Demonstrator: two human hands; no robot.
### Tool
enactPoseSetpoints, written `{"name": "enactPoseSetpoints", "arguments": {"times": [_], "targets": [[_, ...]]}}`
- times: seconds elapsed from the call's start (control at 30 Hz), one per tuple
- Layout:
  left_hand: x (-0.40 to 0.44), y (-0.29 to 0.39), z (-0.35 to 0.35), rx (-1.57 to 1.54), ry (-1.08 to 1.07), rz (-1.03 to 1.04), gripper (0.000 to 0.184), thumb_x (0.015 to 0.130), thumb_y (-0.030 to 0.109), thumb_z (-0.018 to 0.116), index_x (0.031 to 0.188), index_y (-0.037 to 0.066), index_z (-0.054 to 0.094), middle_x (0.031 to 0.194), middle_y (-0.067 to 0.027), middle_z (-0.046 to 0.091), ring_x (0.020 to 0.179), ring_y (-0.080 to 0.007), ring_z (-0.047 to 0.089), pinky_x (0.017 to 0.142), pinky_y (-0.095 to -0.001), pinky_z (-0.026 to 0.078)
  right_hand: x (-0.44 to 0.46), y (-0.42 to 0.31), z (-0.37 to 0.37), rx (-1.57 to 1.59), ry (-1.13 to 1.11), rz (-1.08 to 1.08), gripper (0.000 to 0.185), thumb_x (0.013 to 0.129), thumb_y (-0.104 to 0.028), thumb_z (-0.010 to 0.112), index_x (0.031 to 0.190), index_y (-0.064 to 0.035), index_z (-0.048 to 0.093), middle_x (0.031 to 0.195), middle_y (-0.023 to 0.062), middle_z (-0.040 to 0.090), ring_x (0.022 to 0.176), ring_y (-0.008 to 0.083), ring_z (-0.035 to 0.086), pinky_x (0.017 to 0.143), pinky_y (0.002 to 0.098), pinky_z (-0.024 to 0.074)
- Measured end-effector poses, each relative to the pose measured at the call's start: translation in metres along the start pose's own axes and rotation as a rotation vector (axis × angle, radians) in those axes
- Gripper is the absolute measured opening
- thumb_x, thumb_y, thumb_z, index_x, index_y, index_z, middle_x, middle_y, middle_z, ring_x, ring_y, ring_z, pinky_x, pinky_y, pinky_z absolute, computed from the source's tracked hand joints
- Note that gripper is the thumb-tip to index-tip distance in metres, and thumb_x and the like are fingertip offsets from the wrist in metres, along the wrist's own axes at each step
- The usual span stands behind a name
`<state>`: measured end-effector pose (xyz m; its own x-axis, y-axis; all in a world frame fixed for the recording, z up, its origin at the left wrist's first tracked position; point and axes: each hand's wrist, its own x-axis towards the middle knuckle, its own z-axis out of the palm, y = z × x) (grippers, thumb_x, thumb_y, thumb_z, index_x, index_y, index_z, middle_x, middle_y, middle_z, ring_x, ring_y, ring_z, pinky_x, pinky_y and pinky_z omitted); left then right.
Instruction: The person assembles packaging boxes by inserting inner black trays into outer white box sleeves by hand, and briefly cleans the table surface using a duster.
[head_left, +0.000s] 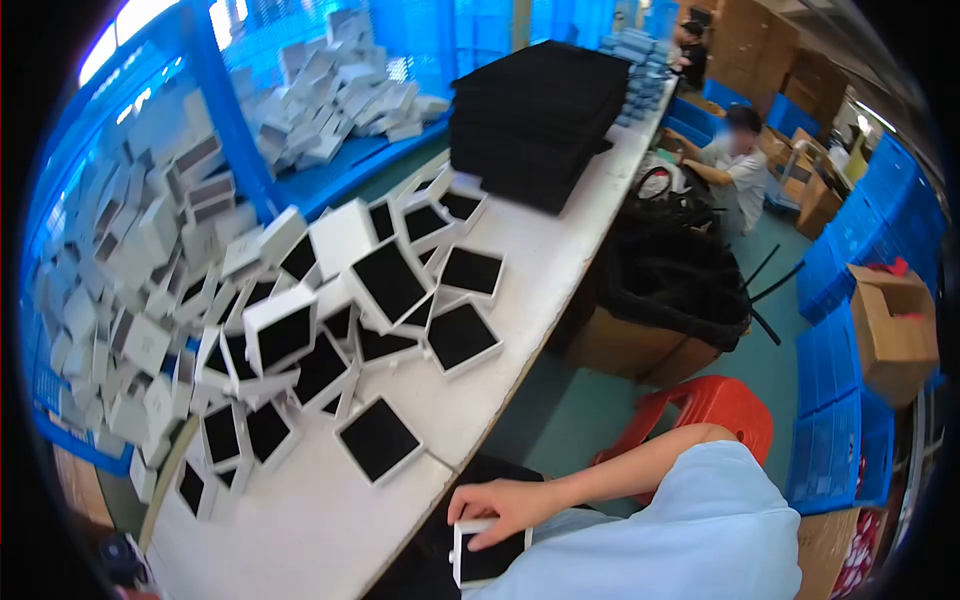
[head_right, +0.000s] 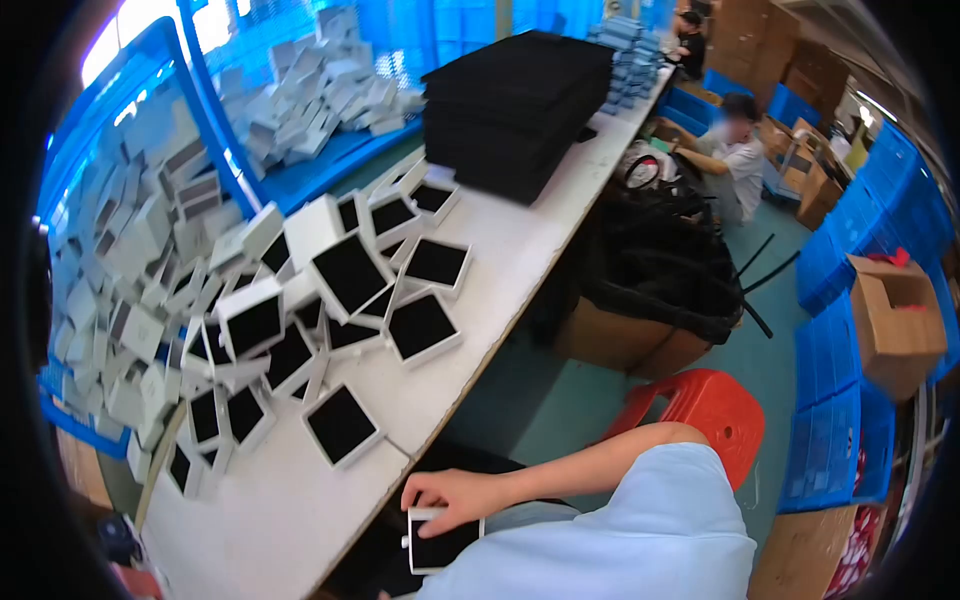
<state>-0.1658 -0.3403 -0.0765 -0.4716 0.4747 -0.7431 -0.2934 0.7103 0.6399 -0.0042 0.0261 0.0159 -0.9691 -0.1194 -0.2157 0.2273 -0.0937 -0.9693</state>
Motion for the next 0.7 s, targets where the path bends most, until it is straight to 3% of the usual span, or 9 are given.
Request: {"name": "enactPoseSetpoints", "arguments": {"times": [0.03,0.1,0.13,0.17,0.27,0.33,0.47,0.6,0.7], "targets": [[-0.004,-0.002,0.011,-0.033,-0.018,0.023,0.05,0.091,0.039,0.049,0.122,0.001,0.048,0.12,-0.0157,0.05,0.108,-0.0281,0.047,0.089,-0.0395,0.04,0.001,0.019,0.007,0.083,0.065,-0.004,0.04,0.085,-0.018,0.067,0.116,-0.0049,0.045,0.097,0.0015,0.061,0.085,0.0058,0.054,0.077,0.0236,0.0443],[-0.037,-0.028,0.037,-0.133,-0.011,0.012,0.054,0.092,0.041,0.047,0.126,-0.001,0.044,0.128,-0.017,0.046,0.117,-0.0312,0.044,0.098,-0.0417,0.037,-0.005,0.029,0.012,0.216,0.058,0.001,0.056,0.087,-0.019,0.064,0.136,-0.0049,0.038,0.132,0.0074,0.047,0.121,0.0132,0.042,0.102,0.0289,0.0342],[-0.027,-0.058,0.026,-0.049,-0.156,0.188,0.067,0.078,0.033,0.07,0.122,0.0,0.032,0.111,-0.0131,0.045,0.11,-0.0218,0.044,0.094,-0.0294,0.036,-0.01,0.028,0.007,-0.043,-0.05,-0.036,0.066,0.088,-0.018,0.062,0.143,-0.0054,0.027,0.145,0.0104,0.032,0.134,0.0183,0.027,0.11,0.032,0.0216],[-0.047,-0.005,0.031,-0.083,-0.262,0.175,0.081,0.069,0.028,0.079,0.121,0.003,0.021,0.109,-0.0091,0.036,0.109,-0.0182,0.038,0.092,-0.0297,0.036,-0.013,0.034,0.006,-0.061,-0.124,-0.103,0.073,0.086,-0.017,0.063,0.144,-0.0052,0.022,0.149,0.0118,0.025,0.138,0.0214,0.021,0.111,0.0336,0.0177],[-0.059,-0.007,0.033,-0.317,-0.156,0.003,0.075,0.061,0.008,0.08,0.117,0.005,0.03,0.104,-0.0077,0.049,0.1,-0.0154,0.051,0.087,-0.0299,0.045,-0.02,0.033,-0.006,0.037,-0.153,0.015,0.09,0.076,-0.009,0.065,0.147,-0.0066,0.01,0.15,0.0138,0.018,0.139,0.0236,0.017,0.111,0.0338,0.0177],[-0.068,-0.01,0.039,-0.41,0.029,0.012,0.058,0.067,0.0,0.075,0.114,0.003,0.042,0.103,-0.0069,0.055,0.096,-0.0154,0.056,0.086,-0.0299,0.047,-0.02,0.021,-0.008,0.092,-0.032,0.086,0.085,0.075,-0.006,0.067,0.143,-0.0054,0.016,0.135,0.0138,0.036,0.122,0.0197,0.04,0.1,0.0331,0.0356],[-0.096,0.002,0.027,-0.62,0.275,0.227,0.058,0.065,-0.004,0.073,0.117,0.002,0.05,0.101,-0.0058,0.06,0.095,-0.0181,0.059,0.086,-0.0317,0.048,-0.015,0.014,-0.006,0.155,0.087,0.13,0.073,0.073,-0.001,0.072,0.13,-0.0069,0.026,0.116,0.012,0.05,0.106,0.0153,0.052,0.087,0.0296,0.0449],[-0.113,0.003,0.027,-0.808,0.329,0.449,0.06,0.063,0.004,0.077,0.116,0.002,0.05,0.104,-0.0076,0.061,0.097,-0.0192,0.06,0.087,-0.031,0.048,-0.007,-0.001,0.005,0.183,-0.03,0.089,0.08,0.072,0.001,0.072,0.135,-0.0089,0.024,0.117,0.012,0.05,0.107,0.0153,0.052,0.088,0.0293,0.0443],[-0.111,0.021,0.045,-1.026,0.415,0.604,0.063,0.07,0.017,0.077,0.122,0.001,0.045,0.109,-0.0107,0.059,0.102,-0.0225,0.058,0.09,-0.0345,0.047,0.001,-0.021,0.021,0.405,0.114,0.031,0.09,0.067,0.011,0.068,0.141,-0.0122,0.023,0.113,0.0066,0.053,0.108,0.0164,0.053,0.093,0.0333,0.0426]]}}
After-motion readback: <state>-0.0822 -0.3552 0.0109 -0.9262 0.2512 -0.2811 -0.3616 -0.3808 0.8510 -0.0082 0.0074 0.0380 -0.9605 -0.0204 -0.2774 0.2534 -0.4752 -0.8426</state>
